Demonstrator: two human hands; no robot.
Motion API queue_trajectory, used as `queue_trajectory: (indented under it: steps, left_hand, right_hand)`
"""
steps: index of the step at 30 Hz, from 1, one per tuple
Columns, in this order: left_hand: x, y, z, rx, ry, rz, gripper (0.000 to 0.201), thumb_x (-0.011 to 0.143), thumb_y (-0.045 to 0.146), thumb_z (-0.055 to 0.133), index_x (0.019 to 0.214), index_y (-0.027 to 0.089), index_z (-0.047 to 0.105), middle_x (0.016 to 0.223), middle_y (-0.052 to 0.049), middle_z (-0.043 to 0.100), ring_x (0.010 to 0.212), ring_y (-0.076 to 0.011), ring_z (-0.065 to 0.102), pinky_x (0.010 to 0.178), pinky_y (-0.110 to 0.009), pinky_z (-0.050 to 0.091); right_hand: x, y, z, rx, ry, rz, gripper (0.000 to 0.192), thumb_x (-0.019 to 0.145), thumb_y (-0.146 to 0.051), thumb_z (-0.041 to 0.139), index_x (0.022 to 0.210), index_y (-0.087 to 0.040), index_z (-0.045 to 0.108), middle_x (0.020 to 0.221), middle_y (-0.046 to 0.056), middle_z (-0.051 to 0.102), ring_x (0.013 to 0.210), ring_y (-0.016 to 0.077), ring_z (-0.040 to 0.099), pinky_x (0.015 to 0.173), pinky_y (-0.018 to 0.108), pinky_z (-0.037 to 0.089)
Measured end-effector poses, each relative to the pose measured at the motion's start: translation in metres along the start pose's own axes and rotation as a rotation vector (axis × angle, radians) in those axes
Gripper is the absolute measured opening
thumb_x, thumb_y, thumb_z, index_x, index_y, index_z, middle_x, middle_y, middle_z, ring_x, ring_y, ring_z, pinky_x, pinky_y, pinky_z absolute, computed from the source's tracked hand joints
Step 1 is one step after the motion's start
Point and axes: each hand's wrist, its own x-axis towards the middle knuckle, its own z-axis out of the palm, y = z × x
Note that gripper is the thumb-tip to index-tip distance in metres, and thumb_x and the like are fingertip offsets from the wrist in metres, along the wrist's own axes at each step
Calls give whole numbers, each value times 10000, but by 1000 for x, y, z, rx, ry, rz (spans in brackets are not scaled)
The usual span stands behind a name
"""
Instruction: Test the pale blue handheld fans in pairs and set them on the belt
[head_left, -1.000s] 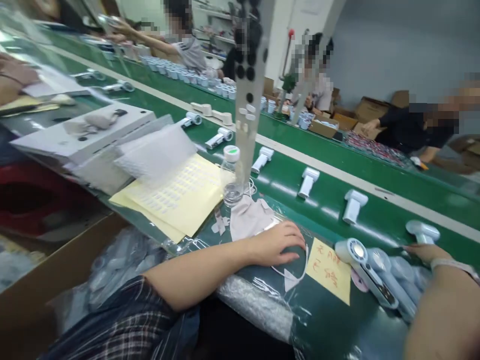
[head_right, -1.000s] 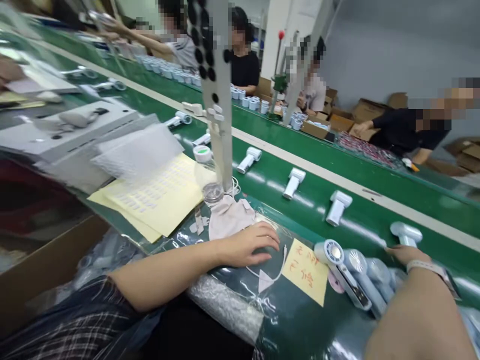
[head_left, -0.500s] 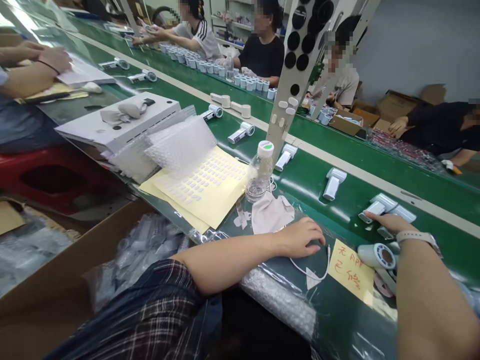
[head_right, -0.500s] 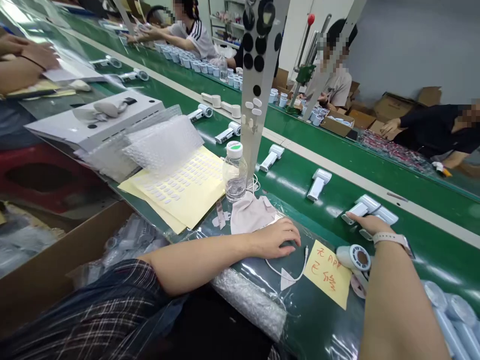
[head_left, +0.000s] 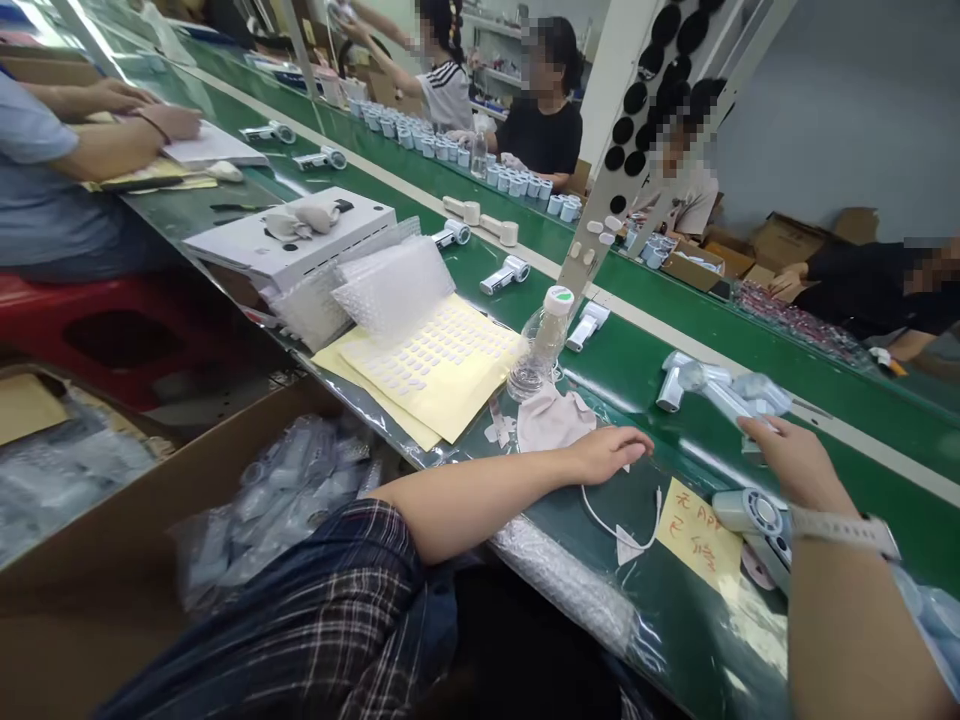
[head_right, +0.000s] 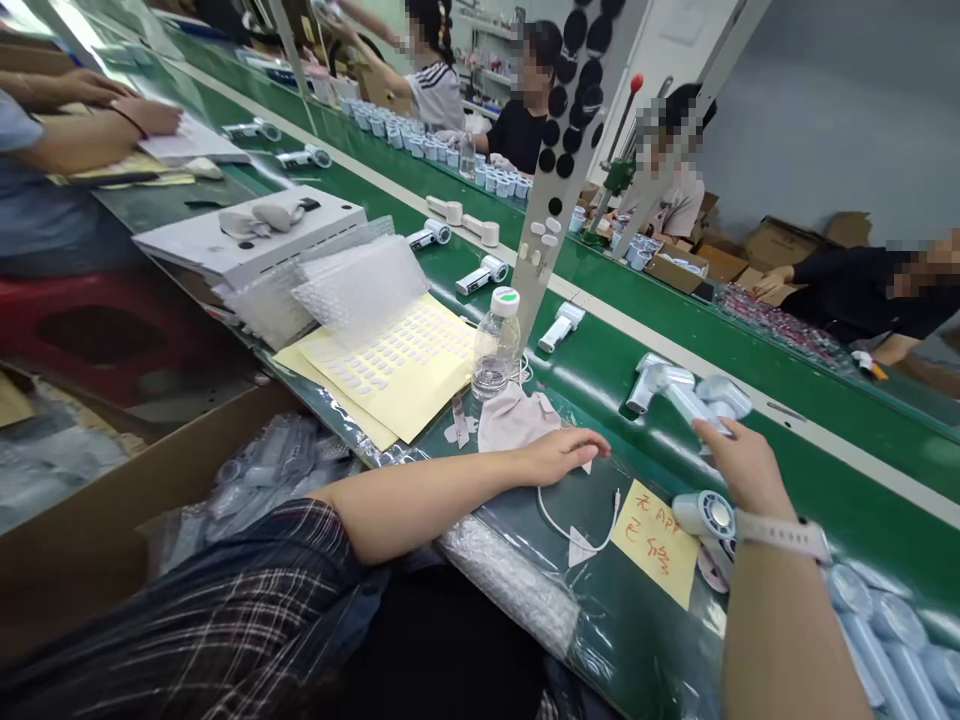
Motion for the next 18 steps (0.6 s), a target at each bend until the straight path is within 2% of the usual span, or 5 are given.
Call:
queue_trajectory:
  steps: [4,8,11,15,18]
  left_hand:
    - [-1,1,20,-416,106,-26,993,780,1028,636,1359,221,626,1381,-161,748,1231,-282,730,1108,-447,552]
    - [-13,16,19,-653,180,-106,943,595,969,846,1093,187,675,993,-92,788,912,-231,746,912,-377,591]
    - [-20,32,4,-749,138,-176,681,605,700,971,922,175,676,760,-20,711,689,-175,670,722,-322,568]
    - [-22,48,-10,-840,104,-204,482,646,535,901,881,172,687,719,-8,692,645,-167,655,653,-288,540]
    - [-22,50,-12,-877,107,-250,395,687,456,862,895,164,696,800,-64,765,732,-226,728,750,-349,602]
  right_hand:
    - [-87,-35,30,64,-92,-223,484,801,-658,802,1021,-231,860,1372,181,711,1159,412,726,975,549,597]
    - [-144,-53,56,120,-187,-366,655,905,-745,694,1280,-223,823,1690,231,502,1481,503,567,1192,697,494]
    - [-145,-39,59,285,-271,-192,687,994,-763,523,1383,-233,723,1550,222,644,1289,404,718,1039,578,612]
    - [-133,-22,77,191,-151,99,354,980,-579,550,942,-230,594,941,180,711,929,362,716,813,491,583]
    - [-138,-29,98,204,-229,46,274,897,-461,627,802,-267,459,903,156,667,934,346,681,824,466,549]
